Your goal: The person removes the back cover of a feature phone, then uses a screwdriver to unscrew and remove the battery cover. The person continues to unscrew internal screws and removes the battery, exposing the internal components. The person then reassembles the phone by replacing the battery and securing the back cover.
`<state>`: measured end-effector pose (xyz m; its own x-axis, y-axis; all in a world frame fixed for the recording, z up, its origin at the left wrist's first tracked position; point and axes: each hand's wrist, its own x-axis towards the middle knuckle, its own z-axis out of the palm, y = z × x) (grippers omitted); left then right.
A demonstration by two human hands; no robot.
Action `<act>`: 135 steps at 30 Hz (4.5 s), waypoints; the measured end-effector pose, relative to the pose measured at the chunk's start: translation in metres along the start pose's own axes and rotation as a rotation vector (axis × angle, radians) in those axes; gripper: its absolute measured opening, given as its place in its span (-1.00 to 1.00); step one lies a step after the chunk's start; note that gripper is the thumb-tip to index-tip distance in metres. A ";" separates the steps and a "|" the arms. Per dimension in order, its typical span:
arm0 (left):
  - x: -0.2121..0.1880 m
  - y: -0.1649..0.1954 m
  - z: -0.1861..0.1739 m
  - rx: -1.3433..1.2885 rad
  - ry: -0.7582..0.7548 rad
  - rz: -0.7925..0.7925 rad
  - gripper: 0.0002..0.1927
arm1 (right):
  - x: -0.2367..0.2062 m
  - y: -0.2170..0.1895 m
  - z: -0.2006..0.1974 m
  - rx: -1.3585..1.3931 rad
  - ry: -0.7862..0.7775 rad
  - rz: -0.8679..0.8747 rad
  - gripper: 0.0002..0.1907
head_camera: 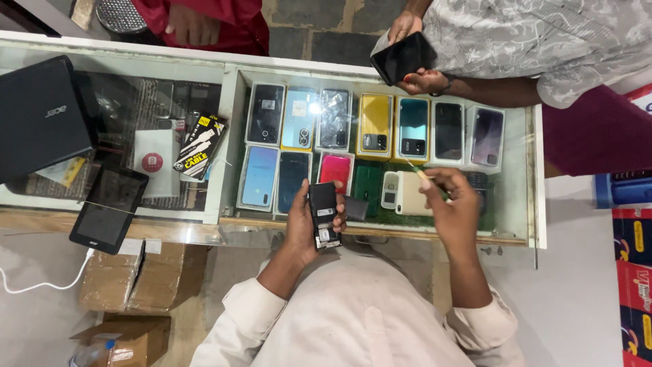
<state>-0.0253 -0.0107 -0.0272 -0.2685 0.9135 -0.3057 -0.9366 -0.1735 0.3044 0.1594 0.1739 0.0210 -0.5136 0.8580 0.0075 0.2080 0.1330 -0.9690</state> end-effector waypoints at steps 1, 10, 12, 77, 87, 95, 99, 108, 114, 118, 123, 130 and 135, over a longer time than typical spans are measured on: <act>0.000 0.000 0.001 0.001 0.004 -0.008 -0.35 | -0.001 0.011 -0.006 0.037 0.017 0.033 -0.82; 0.005 0.002 0.003 0.031 0.021 -0.050 -0.34 | -0.042 0.046 0.006 0.022 -0.040 0.085 -0.81; 0.002 -0.001 0.003 0.052 0.000 -0.061 -0.34 | -0.048 0.042 0.008 0.022 -0.045 0.035 -0.81; -0.011 -0.049 -0.028 0.995 0.267 0.065 -0.50 | -0.062 0.049 0.048 -0.316 -0.177 -0.086 -0.82; -0.009 -0.045 -0.026 1.155 0.252 0.118 -0.49 | -0.056 0.068 0.041 -0.349 -0.264 0.020 -0.68; -0.006 -0.042 -0.023 1.247 0.258 0.100 -0.50 | -0.055 0.089 0.039 -0.247 -0.338 0.353 -0.64; -0.003 -0.041 -0.022 1.231 0.207 0.141 -0.50 | -0.057 0.093 0.038 -0.196 -0.227 -0.112 -0.78; 0.000 -0.037 -0.020 1.270 0.197 0.159 -0.50 | -0.055 0.091 0.039 -0.161 -0.232 -0.062 -0.76; 0.003 -0.040 -0.022 1.217 0.189 0.158 -0.50 | -0.055 0.080 0.040 -0.073 -0.220 -0.122 -0.78; 0.003 -0.041 -0.022 1.225 0.205 0.122 -0.51 | -0.053 0.073 0.040 0.058 -0.224 0.254 -0.77; 0.004 -0.040 -0.022 1.214 0.209 0.113 -0.50 | -0.051 0.067 0.038 0.053 -0.242 0.021 -0.70; 0.006 -0.038 -0.021 1.304 0.187 0.157 -0.50 | -0.051 0.077 0.035 0.050 -0.273 0.263 -0.72; 0.007 -0.039 -0.020 1.289 0.179 0.161 -0.51 | -0.055 0.087 0.035 0.061 -0.243 0.257 -0.66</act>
<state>0.0045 -0.0049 -0.0594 -0.4755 0.8374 -0.2695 -0.0319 0.2898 0.9566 0.1769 0.1212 -0.0726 -0.6352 0.7156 -0.2904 0.3103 -0.1079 -0.9445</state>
